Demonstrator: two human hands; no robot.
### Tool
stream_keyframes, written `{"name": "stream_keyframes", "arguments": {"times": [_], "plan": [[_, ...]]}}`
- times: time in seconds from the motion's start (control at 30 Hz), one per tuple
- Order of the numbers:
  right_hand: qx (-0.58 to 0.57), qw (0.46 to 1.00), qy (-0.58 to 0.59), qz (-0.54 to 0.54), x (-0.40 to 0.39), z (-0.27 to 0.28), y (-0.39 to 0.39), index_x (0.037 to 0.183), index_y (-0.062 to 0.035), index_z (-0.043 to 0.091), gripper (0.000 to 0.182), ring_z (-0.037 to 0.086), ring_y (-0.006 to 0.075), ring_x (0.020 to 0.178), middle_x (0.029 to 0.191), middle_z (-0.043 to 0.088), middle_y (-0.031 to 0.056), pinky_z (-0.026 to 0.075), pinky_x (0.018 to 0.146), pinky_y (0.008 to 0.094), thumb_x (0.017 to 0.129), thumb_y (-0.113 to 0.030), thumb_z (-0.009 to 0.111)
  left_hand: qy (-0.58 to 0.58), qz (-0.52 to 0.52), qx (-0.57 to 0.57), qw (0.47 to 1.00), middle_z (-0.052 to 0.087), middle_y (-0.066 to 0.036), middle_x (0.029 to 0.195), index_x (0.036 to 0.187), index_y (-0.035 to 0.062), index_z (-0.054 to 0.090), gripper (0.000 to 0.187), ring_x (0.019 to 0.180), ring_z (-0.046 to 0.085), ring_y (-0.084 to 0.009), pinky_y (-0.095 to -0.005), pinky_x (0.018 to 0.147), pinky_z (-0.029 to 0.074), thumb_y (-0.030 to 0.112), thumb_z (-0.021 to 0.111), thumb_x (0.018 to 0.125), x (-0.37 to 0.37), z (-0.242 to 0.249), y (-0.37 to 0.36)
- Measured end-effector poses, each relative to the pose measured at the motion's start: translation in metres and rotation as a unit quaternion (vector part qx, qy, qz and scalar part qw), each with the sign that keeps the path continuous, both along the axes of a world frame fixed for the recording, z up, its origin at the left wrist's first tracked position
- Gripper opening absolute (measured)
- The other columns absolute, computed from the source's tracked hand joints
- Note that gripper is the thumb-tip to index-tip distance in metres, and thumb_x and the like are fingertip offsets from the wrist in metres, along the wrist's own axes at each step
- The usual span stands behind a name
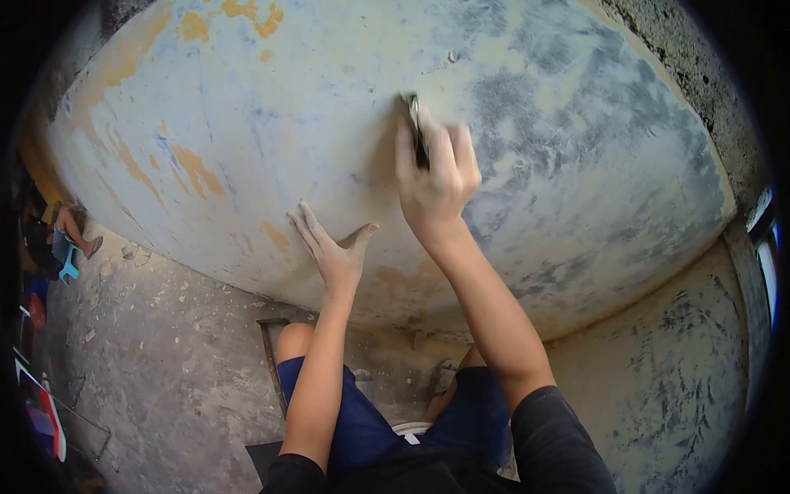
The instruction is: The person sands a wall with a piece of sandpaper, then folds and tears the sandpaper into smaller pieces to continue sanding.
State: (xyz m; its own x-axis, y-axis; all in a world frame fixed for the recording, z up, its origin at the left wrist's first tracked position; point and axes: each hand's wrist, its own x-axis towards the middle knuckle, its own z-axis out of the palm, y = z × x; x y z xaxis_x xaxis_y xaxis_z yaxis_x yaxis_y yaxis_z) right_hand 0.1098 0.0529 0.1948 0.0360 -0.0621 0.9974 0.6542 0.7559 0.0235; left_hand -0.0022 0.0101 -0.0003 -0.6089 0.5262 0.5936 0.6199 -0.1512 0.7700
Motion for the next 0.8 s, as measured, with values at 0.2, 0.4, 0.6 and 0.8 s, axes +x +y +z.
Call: {"name": "stream_keyframes", "arguments": {"times": [0.2, 0.4, 0.6, 0.8], "plan": [[-0.01, 1.0, 0.02, 0.001, 0.007, -0.034, -0.003, 0.107, -0.0006, 0.076, 0.026, 0.051, 0.015, 0.056, 0.076, 0.058, 0.006, 0.042, 0.049, 0.031, 0.083, 0.001, 0.085, -0.004, 0.0, 0.014, 1.0, 0.011, -0.033, 0.171, 0.167, -0.0017, 0.01, 0.139, 0.161, 0.004, -0.0488, -0.0613, 0.127, 0.021, 0.062, 0.09, 0.074, -0.003, 0.002, 0.0], [-0.013, 0.998, 0.059, 0.036, -0.007, 0.014, 0.005, 0.105, -0.0008, 0.075, 0.026, 0.048, 0.0143, 0.056, 0.074, 0.053, 0.0048, 0.04, 0.048, 0.0304, 0.081, 0.005, 0.083, -0.008, -0.004, 0.005, 1.0, 0.006, -0.036, 0.17, 0.168, -0.0011, 0.009, 0.14, 0.161, 0.003, -0.0497, -0.061, 0.127, 0.021, 0.061, 0.091, 0.073, 0.0, -0.003, 0.001], [-0.021, 0.999, 0.018, 0.023, 0.006, -0.035, -0.007, 0.104, -0.0012, 0.076, 0.026, 0.05, 0.0146, 0.056, 0.074, 0.055, 0.0042, 0.042, 0.048, 0.0299, 0.079, 0.005, 0.083, -0.007, -0.002, 0.008, 1.0, 0.008, -0.034, 0.171, 0.167, -0.0036, 0.009, 0.141, 0.159, 0.007, -0.0534, -0.0659, 0.124, 0.022, 0.07, 0.085, 0.074, -0.002, 0.001, -0.003], [0.005, 0.996, 0.073, 0.045, -0.007, 0.031, 0.005, 0.108, -0.0033, 0.076, 0.03, 0.048, 0.0145, 0.054, 0.074, 0.056, 0.0039, 0.04, 0.046, 0.0305, 0.08, 0.003, 0.085, -0.025, -0.007, 0.013, 1.0, 0.006, -0.035, 0.171, 0.168, 0.001, 0.011, 0.139, 0.16, 0.006, -0.0493, -0.0621, 0.125, 0.025, 0.061, 0.092, 0.072, 0.001, -0.001, -0.001]]}}
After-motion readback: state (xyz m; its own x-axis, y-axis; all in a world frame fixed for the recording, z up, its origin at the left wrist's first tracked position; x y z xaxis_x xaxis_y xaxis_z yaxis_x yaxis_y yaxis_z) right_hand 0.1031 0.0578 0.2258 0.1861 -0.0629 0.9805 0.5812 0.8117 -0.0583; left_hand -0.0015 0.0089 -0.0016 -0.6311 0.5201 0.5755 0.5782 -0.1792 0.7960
